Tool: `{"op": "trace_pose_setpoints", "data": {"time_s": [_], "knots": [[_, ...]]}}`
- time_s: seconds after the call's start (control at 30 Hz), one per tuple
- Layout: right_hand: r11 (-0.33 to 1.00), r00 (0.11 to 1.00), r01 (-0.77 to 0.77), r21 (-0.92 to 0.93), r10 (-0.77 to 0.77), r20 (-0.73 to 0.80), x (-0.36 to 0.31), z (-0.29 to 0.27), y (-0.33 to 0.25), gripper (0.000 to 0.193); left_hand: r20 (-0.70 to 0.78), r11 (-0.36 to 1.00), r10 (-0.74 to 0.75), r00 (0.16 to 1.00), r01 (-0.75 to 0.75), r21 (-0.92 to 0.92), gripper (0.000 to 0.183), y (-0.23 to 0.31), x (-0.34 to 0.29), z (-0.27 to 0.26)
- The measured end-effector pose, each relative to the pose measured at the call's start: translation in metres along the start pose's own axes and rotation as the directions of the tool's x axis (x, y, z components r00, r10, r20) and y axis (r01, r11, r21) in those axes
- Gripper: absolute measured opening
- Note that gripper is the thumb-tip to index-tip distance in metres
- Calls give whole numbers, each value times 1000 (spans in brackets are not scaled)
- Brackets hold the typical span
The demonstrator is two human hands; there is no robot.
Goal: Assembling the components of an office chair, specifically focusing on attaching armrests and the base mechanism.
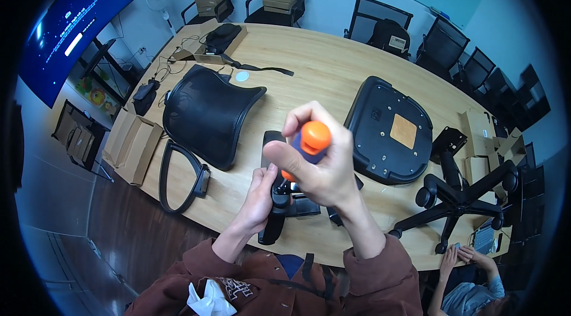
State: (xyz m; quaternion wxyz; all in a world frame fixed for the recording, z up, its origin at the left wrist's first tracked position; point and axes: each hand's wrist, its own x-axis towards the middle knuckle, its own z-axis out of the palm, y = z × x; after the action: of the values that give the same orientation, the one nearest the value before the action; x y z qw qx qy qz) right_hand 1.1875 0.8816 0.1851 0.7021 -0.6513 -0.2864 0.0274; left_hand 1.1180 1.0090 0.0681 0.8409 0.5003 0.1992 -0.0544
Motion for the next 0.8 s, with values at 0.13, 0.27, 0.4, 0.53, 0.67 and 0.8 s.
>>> {"op": "trace_pose_setpoints", "data": {"time_s": [0.13,0.27,0.4,0.53,0.67,0.8], "knots": [[962,983,149,230,-169,69,4,8,7,62,5,999,-29,1000,29,-27,39,6,-5,6],[913,984,25,407,-95,153,2,4,-4,48,10,998,-41,999,41,-57,38,9,-6,2],[940,995,-10,341,-25,99,1,1,-16,39,-8,998,-51,999,51,-35,38,8,-6,-2],[995,992,97,-28,-99,-79,5,-7,-14,41,15,1000,-6,1000,6,-22,38,4,-6,0],[990,997,16,-142,-25,-66,2,-6,-3,45,30,1000,15,999,-15,3,38,3,-7,3],[934,996,21,357,-50,74,3,3,-1,58,8,1000,-25,1000,25,-4,39,1,-6,0]]}}
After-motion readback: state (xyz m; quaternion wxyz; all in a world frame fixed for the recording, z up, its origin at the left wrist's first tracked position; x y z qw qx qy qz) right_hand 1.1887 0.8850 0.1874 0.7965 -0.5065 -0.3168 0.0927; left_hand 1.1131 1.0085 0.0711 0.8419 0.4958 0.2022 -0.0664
